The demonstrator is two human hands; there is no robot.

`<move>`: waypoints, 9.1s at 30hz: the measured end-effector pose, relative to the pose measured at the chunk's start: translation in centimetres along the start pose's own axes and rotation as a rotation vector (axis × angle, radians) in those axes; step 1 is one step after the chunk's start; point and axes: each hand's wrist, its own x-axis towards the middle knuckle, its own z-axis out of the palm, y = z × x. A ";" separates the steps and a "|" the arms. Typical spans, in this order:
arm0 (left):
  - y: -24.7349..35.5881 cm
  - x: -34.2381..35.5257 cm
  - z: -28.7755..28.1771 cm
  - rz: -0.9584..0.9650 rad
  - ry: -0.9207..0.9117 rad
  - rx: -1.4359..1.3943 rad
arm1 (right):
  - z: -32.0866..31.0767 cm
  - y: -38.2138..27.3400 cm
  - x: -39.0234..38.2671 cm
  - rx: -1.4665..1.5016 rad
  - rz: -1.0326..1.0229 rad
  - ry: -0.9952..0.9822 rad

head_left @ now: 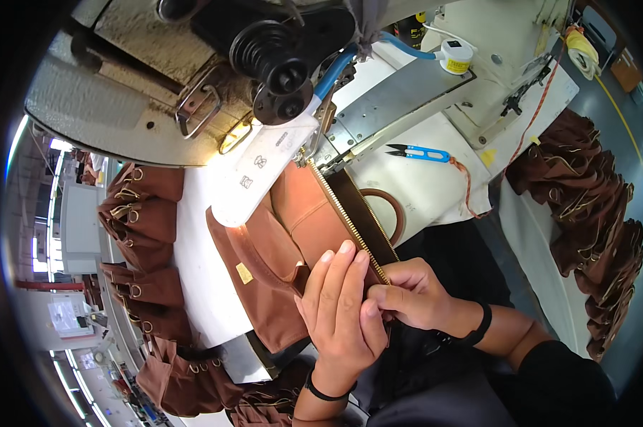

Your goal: The person sews a zipper onto a brown leather bag using a sewing machine. They align the zipper, guide the bag under the needle, and stitch along the edge. After sewing, they trim excess thread with scissors and inspect the finished bag.

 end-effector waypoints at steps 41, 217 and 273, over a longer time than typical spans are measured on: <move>-1.6 1.2 -1.9 0.032 -0.096 0.224 | 0.6 -0.7 2.9 0.096 0.004 0.053; -9.3 8.1 3.9 0.170 0.380 -0.021 | 1.1 -4.1 11.5 -0.360 -0.182 0.362; -13.8 19.1 -4.0 0.137 -0.789 -0.104 | 0.7 -7.3 9.7 -0.895 -0.183 0.326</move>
